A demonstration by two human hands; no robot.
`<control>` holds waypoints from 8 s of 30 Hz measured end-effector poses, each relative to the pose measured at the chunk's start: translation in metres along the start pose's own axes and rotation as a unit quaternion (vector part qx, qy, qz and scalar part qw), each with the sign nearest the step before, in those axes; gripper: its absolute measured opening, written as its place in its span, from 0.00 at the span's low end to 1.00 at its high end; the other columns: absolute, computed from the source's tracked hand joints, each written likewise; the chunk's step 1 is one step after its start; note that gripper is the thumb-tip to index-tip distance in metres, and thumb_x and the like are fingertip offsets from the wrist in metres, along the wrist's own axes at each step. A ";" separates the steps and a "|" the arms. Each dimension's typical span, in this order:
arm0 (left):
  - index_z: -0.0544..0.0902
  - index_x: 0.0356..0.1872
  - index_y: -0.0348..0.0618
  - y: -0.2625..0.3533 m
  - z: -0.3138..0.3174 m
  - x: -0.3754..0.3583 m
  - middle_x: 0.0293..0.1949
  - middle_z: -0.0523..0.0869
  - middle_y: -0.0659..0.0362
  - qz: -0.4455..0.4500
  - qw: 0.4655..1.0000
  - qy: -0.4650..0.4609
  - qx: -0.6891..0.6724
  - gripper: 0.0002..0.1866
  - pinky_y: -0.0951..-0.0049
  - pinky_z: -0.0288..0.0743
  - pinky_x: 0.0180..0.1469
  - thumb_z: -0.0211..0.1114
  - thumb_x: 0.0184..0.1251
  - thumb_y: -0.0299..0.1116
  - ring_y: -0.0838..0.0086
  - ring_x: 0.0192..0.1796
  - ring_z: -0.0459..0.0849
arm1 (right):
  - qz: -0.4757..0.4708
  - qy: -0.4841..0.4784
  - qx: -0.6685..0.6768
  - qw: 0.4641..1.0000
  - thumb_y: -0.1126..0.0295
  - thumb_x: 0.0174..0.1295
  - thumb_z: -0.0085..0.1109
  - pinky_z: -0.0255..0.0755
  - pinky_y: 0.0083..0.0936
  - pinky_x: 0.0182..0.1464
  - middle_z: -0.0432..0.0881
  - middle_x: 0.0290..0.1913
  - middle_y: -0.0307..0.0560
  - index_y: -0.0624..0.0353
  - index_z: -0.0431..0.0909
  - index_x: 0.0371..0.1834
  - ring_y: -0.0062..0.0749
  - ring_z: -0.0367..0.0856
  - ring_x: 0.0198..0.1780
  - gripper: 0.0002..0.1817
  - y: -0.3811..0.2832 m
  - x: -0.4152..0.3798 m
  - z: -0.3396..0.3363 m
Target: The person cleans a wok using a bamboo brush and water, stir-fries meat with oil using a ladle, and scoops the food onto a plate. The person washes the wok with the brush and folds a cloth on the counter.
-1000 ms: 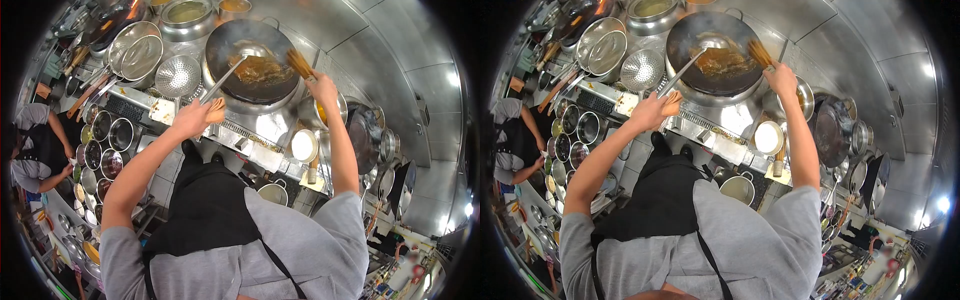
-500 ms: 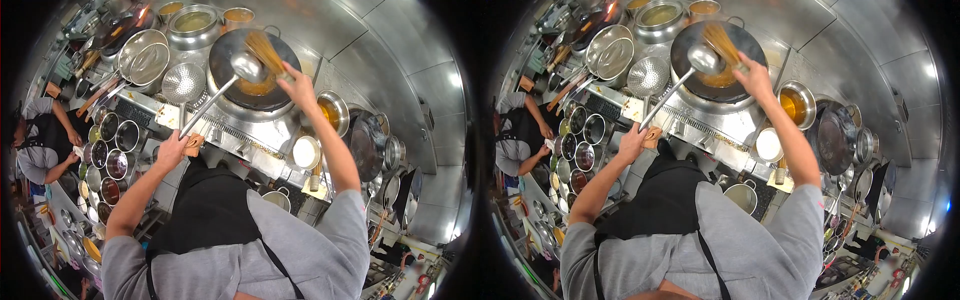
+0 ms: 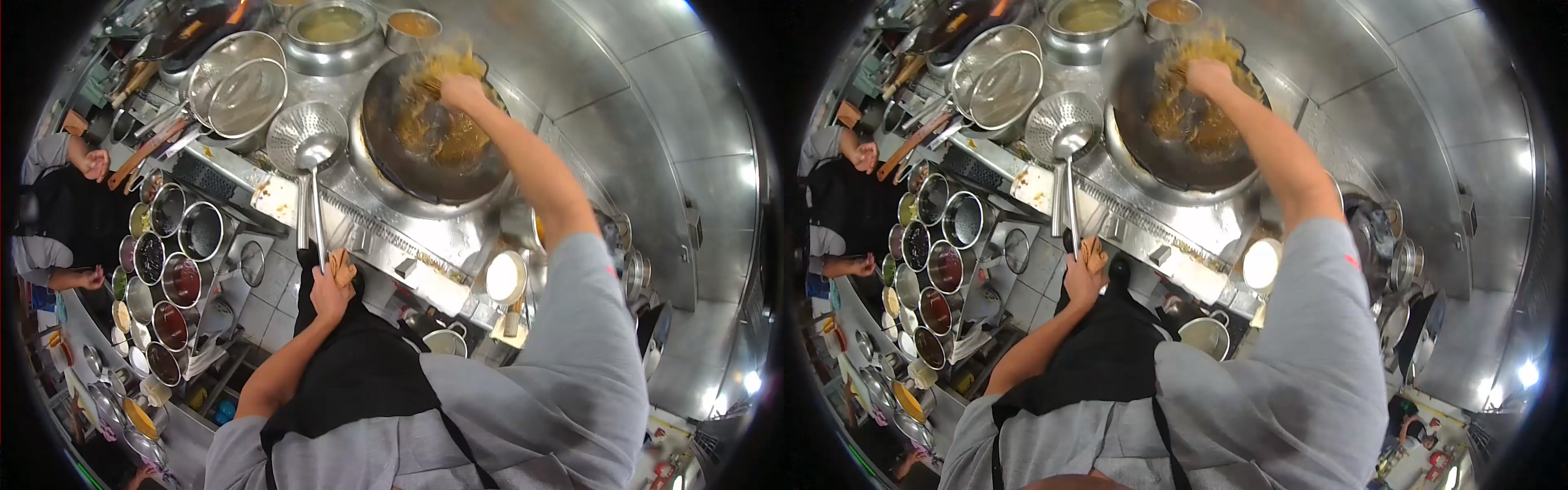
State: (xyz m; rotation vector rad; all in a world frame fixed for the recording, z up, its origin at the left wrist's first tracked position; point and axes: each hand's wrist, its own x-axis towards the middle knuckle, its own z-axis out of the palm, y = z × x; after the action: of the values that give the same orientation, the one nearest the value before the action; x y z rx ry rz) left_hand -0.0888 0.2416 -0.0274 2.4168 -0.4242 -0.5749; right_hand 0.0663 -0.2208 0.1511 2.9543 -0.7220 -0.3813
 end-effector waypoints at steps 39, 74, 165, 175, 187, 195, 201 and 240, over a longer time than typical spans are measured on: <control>0.77 0.43 0.30 0.179 0.034 0.202 0.39 0.82 0.51 -0.232 0.806 -0.212 -0.501 0.17 0.61 0.77 0.40 0.63 0.52 0.28 0.63 0.38 0.83 | 0.079 -0.069 -0.051 0.993 0.65 0.62 0.56 0.80 0.41 0.54 0.86 0.46 0.61 0.54 0.84 0.53 0.47 0.86 0.53 0.17 0.090 -0.094 0.056; 0.75 0.40 0.29 0.229 -0.013 0.150 0.36 0.83 0.52 -0.299 0.746 -0.160 -0.573 0.14 0.62 0.78 0.35 0.65 0.59 0.30 0.63 0.32 0.85 | -0.019 0.043 0.119 0.992 0.67 0.53 0.59 0.81 0.41 0.51 0.87 0.41 0.64 0.65 0.88 0.39 0.56 0.88 0.47 0.15 -0.051 -0.072 -0.014; 0.68 0.55 0.30 0.372 -0.119 0.060 0.41 0.85 0.36 0.293 0.953 0.068 0.039 0.28 0.49 0.77 0.53 0.64 0.55 0.34 0.41 0.48 0.84 | 0.153 0.188 0.377 0.894 0.50 0.58 0.69 0.76 0.36 0.59 0.86 0.52 0.58 0.55 0.74 0.69 0.50 0.86 0.52 0.37 0.049 -0.276 0.123; 0.63 0.64 0.36 0.312 -0.108 0.050 0.42 0.86 0.38 0.285 0.953 0.106 0.018 0.34 0.47 0.78 0.51 0.63 0.56 0.33 0.42 0.45 0.86 | 0.112 0.261 0.207 0.936 0.51 0.62 0.65 0.81 0.46 0.42 0.81 0.51 0.60 0.49 0.72 0.70 0.51 0.87 0.42 0.33 0.018 -0.277 0.142; 0.74 0.50 0.34 0.119 -0.035 0.188 0.38 0.83 0.53 -0.105 0.842 -0.172 -0.500 0.17 0.63 0.84 0.41 0.62 0.60 0.26 0.63 0.37 0.87 | 0.382 0.276 0.236 0.850 0.64 0.64 0.61 0.68 0.50 0.57 0.73 0.53 0.70 0.63 0.62 0.74 0.64 0.76 0.48 0.36 -0.063 -0.358 0.317; 0.78 0.45 0.33 0.168 0.029 0.187 0.37 0.85 0.52 -0.083 0.785 -0.207 -0.578 0.10 0.65 0.84 0.40 0.60 0.65 0.26 0.65 0.37 0.88 | 0.098 -0.097 0.761 0.633 0.63 0.66 0.64 0.76 0.33 0.48 0.83 0.43 0.50 0.66 0.68 0.58 0.35 0.82 0.46 0.25 -0.266 -0.309 0.281; 0.79 0.55 0.40 0.142 -0.055 0.175 0.41 0.87 0.55 -0.146 0.694 -0.511 -0.485 0.23 0.64 0.84 0.43 0.68 0.69 0.47 0.70 0.41 0.88 | 0.125 -0.135 0.818 0.545 0.77 0.62 0.61 0.66 0.21 0.19 0.74 0.27 0.41 0.68 0.70 0.53 0.21 0.71 0.18 0.17 -0.253 -0.298 0.208; 0.73 0.61 0.35 0.082 -0.294 0.163 0.39 0.84 0.52 -0.042 0.747 -0.393 -0.535 0.28 0.70 0.78 0.36 0.69 0.62 0.35 0.67 0.32 0.83 | 0.141 0.066 0.794 0.587 0.72 0.65 0.56 0.58 0.22 0.14 0.71 0.18 0.36 0.59 0.76 0.36 0.20 0.66 0.14 0.03 -0.146 0.117 -0.003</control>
State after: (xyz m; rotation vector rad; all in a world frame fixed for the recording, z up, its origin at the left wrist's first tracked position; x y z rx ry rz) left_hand 0.1828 0.2533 0.1874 1.0010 -0.1940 -1.4110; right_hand 0.2322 -0.1460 0.1089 3.8242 -2.4797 1.2228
